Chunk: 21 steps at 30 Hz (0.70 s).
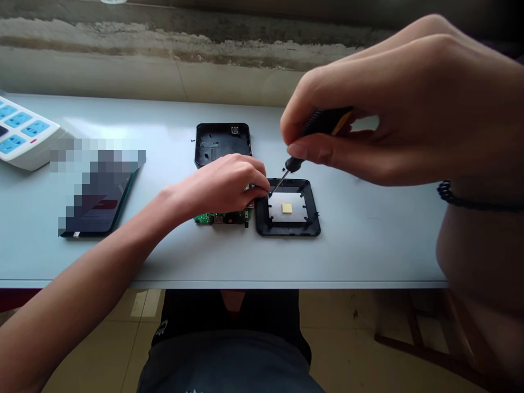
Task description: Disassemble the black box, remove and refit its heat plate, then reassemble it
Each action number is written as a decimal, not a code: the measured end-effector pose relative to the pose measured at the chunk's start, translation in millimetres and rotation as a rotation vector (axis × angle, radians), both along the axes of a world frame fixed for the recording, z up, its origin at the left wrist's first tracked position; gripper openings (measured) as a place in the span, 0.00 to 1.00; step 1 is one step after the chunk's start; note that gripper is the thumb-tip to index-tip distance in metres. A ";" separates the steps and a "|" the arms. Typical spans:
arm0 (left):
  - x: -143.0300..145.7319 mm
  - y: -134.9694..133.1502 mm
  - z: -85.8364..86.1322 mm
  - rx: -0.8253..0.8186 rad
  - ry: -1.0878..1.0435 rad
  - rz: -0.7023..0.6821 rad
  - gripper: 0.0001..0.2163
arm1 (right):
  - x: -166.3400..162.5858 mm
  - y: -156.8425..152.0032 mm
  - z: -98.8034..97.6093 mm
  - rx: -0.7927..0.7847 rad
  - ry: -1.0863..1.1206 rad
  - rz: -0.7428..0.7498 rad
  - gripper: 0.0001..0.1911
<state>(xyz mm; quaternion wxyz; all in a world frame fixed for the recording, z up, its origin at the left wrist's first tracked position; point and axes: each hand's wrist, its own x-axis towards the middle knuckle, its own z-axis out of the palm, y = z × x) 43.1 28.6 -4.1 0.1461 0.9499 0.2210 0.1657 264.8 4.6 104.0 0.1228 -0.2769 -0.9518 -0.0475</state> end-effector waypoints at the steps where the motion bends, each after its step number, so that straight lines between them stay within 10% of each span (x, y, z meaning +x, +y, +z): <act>1: -0.1 0.0 0.1 -0.004 0.002 -0.001 0.11 | -0.5 -0.6 0.0 0.012 -0.014 -0.022 0.34; 21: -1.1 1.5 1.0 0.015 0.028 -0.021 0.11 | 0.9 2.7 -1.2 0.041 -0.099 -0.113 0.43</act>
